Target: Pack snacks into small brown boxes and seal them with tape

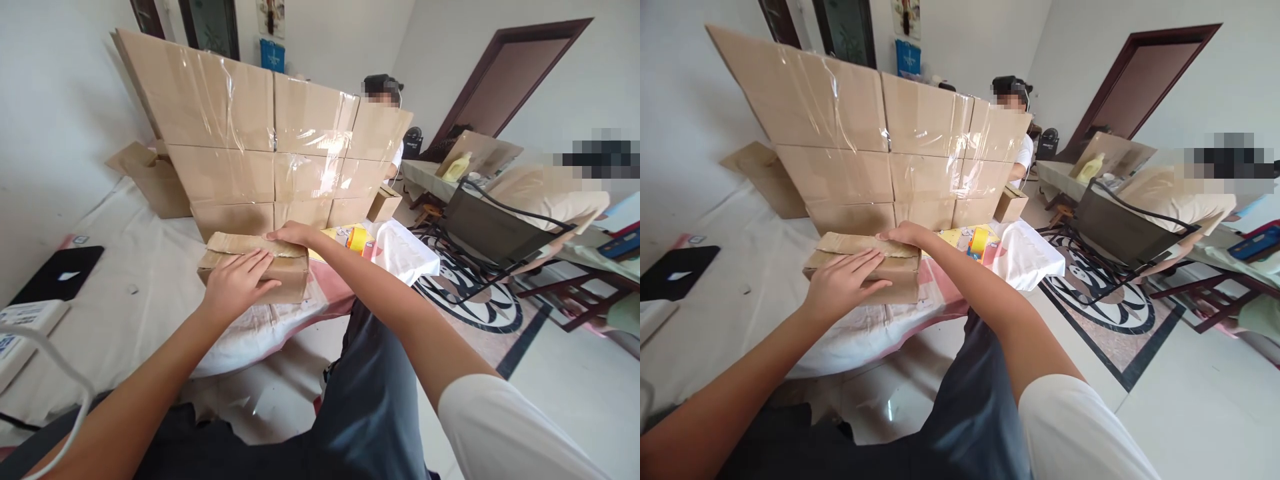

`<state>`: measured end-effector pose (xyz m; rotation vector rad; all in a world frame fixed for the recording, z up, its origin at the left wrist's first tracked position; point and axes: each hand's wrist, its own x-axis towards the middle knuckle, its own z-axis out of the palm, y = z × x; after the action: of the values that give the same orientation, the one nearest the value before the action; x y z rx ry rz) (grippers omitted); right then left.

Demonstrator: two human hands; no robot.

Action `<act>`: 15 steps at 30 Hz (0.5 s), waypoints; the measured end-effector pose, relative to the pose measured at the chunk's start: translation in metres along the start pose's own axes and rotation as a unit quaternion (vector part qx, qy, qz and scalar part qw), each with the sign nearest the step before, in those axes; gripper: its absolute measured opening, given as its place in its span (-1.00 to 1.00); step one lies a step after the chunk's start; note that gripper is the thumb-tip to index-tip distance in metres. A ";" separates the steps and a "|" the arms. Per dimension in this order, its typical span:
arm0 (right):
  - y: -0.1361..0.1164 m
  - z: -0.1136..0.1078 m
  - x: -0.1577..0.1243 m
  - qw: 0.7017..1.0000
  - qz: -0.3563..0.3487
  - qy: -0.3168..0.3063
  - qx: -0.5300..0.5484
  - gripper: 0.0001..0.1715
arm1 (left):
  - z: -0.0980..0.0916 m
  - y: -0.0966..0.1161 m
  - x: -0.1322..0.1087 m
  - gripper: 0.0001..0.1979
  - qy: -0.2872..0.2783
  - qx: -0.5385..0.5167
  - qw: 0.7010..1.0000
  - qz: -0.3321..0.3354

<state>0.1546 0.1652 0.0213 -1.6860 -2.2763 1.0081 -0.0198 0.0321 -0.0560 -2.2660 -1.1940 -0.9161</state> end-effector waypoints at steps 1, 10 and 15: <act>0.001 0.001 0.000 1.000 -0.002 -0.010 0.001 -0.14 | 0.000 0.000 -0.001 -0.56 0.007 0.001 1.000 0.004; 0.006 0.003 -0.009 0.999 -0.038 0.007 0.022 0.00 | -0.001 -0.002 -0.004 -0.45 0.023 0.075 0.996 0.049; 0.006 0.008 -0.003 0.999 -0.043 -0.008 0.028 0.02 | -0.002 -0.005 -0.006 -0.31 0.003 0.099 0.994 0.043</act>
<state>0.1569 0.1596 0.0126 -1.5515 -2.2858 1.0596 -0.0276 0.0305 -0.0592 -2.1366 -1.1214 -0.7381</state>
